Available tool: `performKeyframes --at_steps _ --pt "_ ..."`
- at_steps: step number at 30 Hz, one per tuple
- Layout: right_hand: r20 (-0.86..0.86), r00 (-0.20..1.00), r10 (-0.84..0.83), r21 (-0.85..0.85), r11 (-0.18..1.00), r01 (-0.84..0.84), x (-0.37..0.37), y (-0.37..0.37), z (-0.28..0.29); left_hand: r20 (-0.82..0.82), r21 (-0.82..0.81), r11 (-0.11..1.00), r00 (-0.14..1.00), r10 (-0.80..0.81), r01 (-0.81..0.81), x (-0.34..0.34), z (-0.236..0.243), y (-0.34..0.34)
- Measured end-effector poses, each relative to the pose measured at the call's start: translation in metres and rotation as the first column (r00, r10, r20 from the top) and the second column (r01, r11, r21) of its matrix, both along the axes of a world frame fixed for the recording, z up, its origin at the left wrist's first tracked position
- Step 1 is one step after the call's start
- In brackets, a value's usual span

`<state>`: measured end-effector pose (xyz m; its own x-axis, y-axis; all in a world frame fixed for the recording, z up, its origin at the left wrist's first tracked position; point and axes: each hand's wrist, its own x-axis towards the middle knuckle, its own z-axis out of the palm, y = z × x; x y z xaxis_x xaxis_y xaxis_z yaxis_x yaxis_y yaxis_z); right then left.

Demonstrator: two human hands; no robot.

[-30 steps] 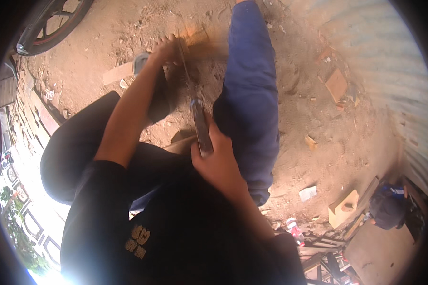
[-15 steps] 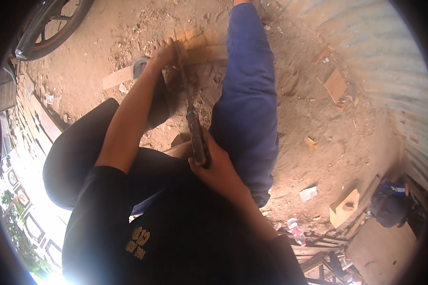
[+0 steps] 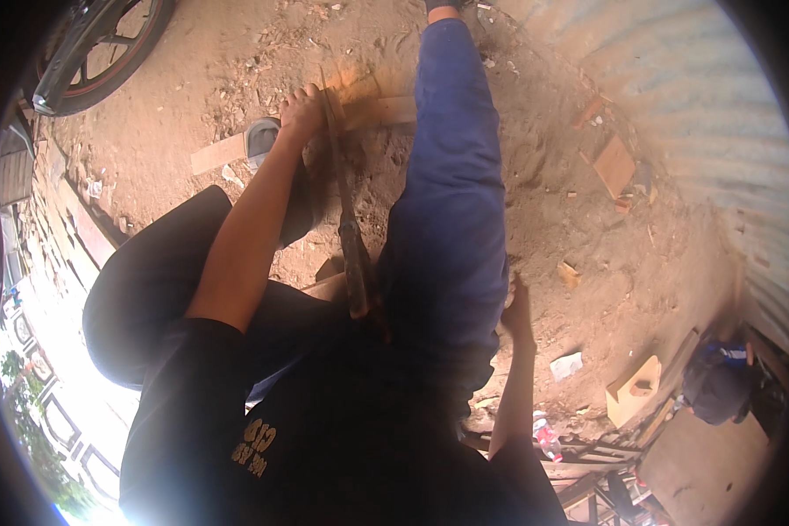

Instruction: The person squats on the ground and uses a hand saw to cut a small piece of wood held between their feet. They repeatedly saw back and forth to make a cut through the wood.

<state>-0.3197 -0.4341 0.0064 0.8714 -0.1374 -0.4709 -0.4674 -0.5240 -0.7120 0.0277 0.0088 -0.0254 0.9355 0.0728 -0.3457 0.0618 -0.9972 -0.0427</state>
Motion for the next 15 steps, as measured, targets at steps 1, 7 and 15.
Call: performKeyframes --at_steps 1,7,15 --pt "0.013 0.997 0.072 0.086 0.994 -0.073 -0.018 0.001 -0.014 -0.014 0.014 1.000 1.000 -0.005 0.005 -0.001 0.001 -0.003" --pt "-0.161 0.978 -0.132 0.024 0.990 0.138 -0.049 0.003 -0.022 -0.020 0.015 1.000 1.000 0.006 -0.006 -0.001 0.009 -0.004" --pt "-0.298 0.954 -0.036 -0.091 0.996 0.009 -0.023 0.004 -0.026 0.002 0.019 1.000 1.000 -0.008 0.008 -0.002 0.000 -0.003"
